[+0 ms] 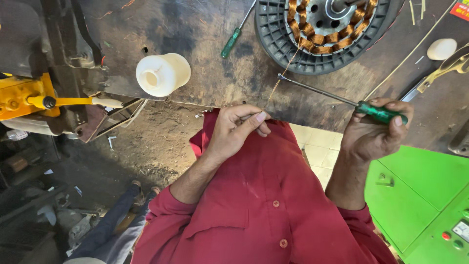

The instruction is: The person uses a screwdriver to adjust components on a motor stator, then moves to a different workbench to work on a motor rotor. They use a screwdriver to tighten connections on the rotor's wiring and then connect a red wire to a power source.

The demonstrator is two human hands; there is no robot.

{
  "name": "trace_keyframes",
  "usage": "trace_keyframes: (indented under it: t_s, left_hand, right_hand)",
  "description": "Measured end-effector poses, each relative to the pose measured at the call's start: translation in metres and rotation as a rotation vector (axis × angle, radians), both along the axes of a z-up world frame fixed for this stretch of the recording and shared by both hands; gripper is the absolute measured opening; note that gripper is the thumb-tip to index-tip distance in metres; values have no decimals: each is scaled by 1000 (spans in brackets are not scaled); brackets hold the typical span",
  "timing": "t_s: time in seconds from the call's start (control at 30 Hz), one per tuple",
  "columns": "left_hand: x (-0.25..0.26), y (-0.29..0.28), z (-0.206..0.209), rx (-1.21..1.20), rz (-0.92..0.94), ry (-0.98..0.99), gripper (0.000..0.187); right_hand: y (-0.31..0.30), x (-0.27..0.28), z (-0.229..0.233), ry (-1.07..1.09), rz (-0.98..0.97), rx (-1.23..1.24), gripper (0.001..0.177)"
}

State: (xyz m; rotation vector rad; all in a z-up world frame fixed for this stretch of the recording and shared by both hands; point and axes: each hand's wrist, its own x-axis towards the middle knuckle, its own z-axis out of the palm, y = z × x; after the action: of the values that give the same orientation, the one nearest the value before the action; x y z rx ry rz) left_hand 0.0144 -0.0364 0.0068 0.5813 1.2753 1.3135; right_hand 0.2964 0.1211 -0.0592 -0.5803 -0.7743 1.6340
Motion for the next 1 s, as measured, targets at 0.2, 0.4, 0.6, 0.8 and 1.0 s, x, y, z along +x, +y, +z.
trace_keyframes:
  t_s: [0.2, 0.4, 0.6, 0.8, 1.0]
  left_hand:
    - [-2, -1, 0, 2, -8, 2, 24]
    - [-5, 0, 4, -22, -24, 13, 23]
    - [-5, 0, 5, -28, -31, 18, 23]
    - [-4, 0, 5, -38, -24, 21, 23]
    - [-2, -1, 2, -19, -10, 0, 23]
  right_hand:
    - [2, -1, -4, 24, -6, 34, 17]
    - [-1, 1, -2, 68, -18, -17, 17]
    - [1, 2, 0, 25, -10, 39, 18]
    - [0, -1, -2, 14, -1, 32, 20]
    - [-3, -7, -3, 40, 18, 1, 18]
